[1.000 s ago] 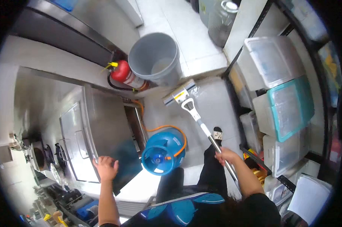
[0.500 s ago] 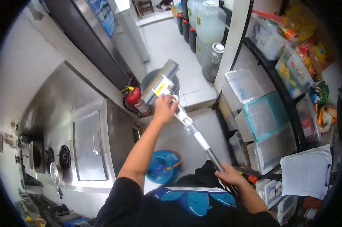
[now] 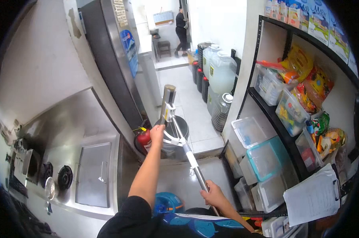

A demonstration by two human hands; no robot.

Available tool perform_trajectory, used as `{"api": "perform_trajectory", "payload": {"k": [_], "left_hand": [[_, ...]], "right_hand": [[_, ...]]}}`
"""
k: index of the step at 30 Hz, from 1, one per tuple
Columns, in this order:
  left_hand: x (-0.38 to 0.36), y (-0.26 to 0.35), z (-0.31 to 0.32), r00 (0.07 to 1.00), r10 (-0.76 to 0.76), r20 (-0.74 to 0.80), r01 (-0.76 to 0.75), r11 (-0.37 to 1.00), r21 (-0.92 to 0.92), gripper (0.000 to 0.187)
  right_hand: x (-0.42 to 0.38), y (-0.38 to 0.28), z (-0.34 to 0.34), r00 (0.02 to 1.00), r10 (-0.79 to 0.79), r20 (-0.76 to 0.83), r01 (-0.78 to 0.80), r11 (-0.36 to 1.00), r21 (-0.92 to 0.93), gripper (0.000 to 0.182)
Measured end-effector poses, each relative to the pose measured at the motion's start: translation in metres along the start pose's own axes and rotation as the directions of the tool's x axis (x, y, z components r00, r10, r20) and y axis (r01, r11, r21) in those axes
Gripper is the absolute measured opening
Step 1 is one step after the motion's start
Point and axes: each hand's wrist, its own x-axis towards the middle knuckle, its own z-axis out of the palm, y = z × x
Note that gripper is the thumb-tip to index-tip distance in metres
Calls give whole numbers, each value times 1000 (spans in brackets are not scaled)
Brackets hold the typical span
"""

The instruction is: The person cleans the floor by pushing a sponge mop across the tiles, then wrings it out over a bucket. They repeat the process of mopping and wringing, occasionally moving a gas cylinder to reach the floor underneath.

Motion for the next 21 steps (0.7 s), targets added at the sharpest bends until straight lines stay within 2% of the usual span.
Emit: {"api": "perform_trajectory", "payload": {"k": [2,4,7,12,16,19,21], "left_hand": [[-9,3,-15,998,52,-28,-52,998,26,22],[-22,11,-27,998,45,-46,-48,996,-69,19],[-52,41,-41,999,18,-43,-26,977,-211,17],[-73,45,-52,998,19,-54,-37,935,-352,23],[-83,54,-56,998,-8,-59,-14,932,-363,25],[-95,59,-55,998,-19,-55,0,940,-340,28],[-110,58,-50,999,-42,-25,32,947,-320,28]], "right_hand": [[-4,-11,1,1000,23,6,-23,999,-25,28],[-5,-18,-1,998,47,29,-45,997,-65,32],[-11,-27,5,1000,30,2,-30,1000,-8,29],[-6,-26,9,998,-51,-22,48,992,-120,31],[-12,-46,11,999,-40,-36,35,993,-111,32],[-8,-46,10,999,21,-26,-25,984,-174,34],[6,-35,11,994,-74,-78,54,970,-238,35]]}}
